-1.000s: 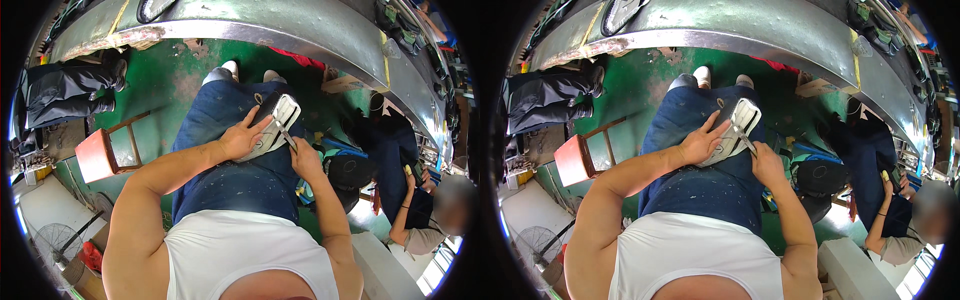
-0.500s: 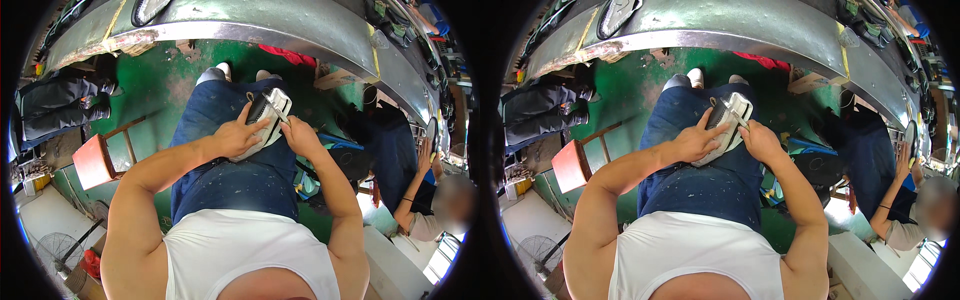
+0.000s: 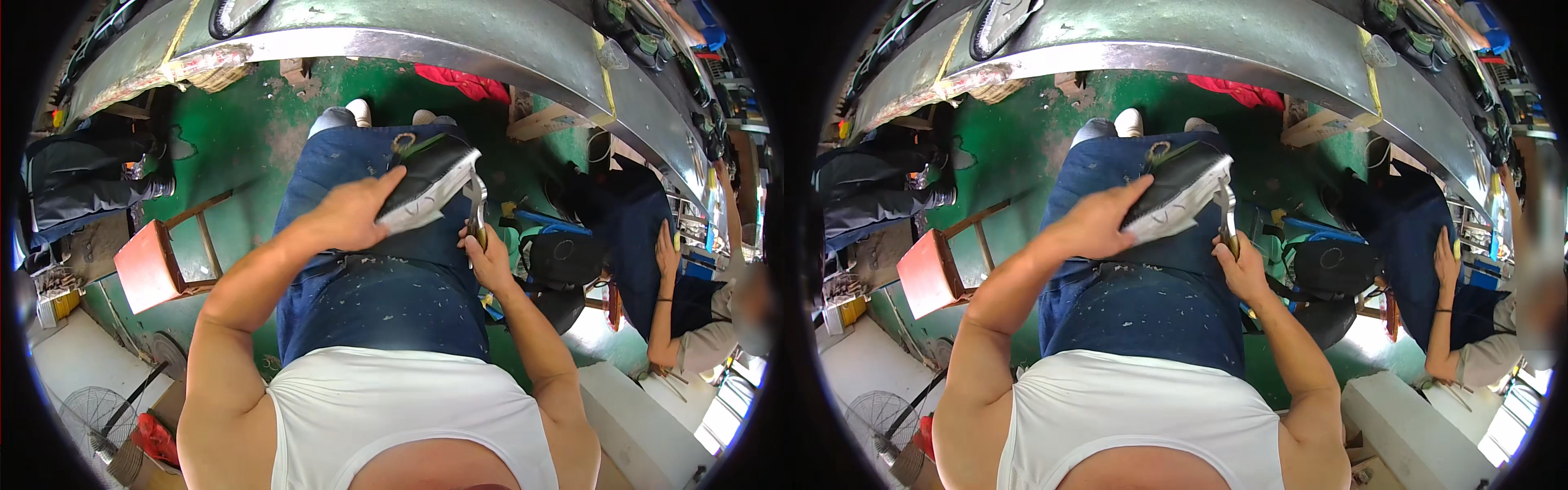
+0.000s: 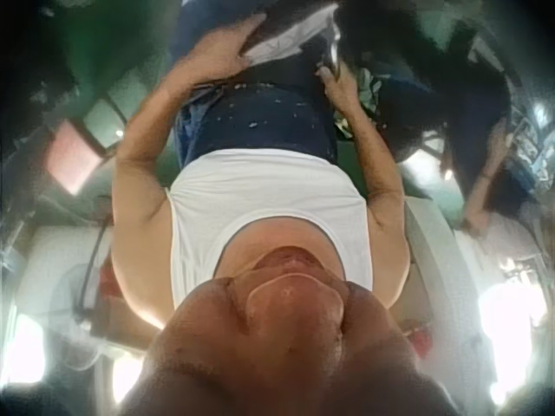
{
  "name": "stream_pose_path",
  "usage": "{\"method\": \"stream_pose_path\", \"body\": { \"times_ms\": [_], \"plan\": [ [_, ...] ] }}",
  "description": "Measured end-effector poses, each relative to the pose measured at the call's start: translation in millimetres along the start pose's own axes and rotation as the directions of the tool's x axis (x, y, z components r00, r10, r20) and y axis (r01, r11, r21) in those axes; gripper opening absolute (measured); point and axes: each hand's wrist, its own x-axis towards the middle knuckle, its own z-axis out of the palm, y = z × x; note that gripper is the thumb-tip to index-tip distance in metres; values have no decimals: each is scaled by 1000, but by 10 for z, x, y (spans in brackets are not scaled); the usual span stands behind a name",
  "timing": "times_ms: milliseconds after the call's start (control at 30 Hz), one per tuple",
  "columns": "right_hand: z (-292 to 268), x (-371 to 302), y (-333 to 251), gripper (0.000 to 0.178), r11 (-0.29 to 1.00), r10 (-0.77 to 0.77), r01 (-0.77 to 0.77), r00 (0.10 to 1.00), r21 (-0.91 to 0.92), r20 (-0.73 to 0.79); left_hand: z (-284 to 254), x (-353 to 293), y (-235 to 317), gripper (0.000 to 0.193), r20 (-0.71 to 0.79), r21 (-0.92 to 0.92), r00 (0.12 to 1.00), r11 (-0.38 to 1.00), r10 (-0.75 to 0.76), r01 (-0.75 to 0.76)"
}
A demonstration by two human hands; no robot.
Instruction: Manually lasting and shaping shoe uppers using pliers and placing them on a conveyor belt.
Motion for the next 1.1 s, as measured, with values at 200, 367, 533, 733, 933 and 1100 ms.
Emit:
{"method": "stream_pose_path", "body": {
  "times_ms": [200,367,533,733,933,1100],
  "plan": [
    [123,-114,210,27,970,-7,41,990,240,-144,-828,-13,602,83,-401,-270,890,901,215,-340],
    [48,-92,-15,24,994,-45,59,987,92,-151,-551,909,386,75,-355,-379,935,916,-14,-130],
    [-206,-81,-436,22,985,51,-31,993,-170,111,625,820,-532,58,-468,-303,871,899,148,-315],
    [-253,176,-705,49,901,-80,189,957,-389,279,541,348,-113,24,-441,-187,895,982,-70,-15],
    [-397,561,-1490,42,781,132,200,874,-592,468,626,321,-31,22,-531,96,842,994,95,-52],
    [-347,767,-1581,33,682,333,186,783,-707,526,894,540,-340,43,-236,-940,906,318,-352,-122]
  ]
}}
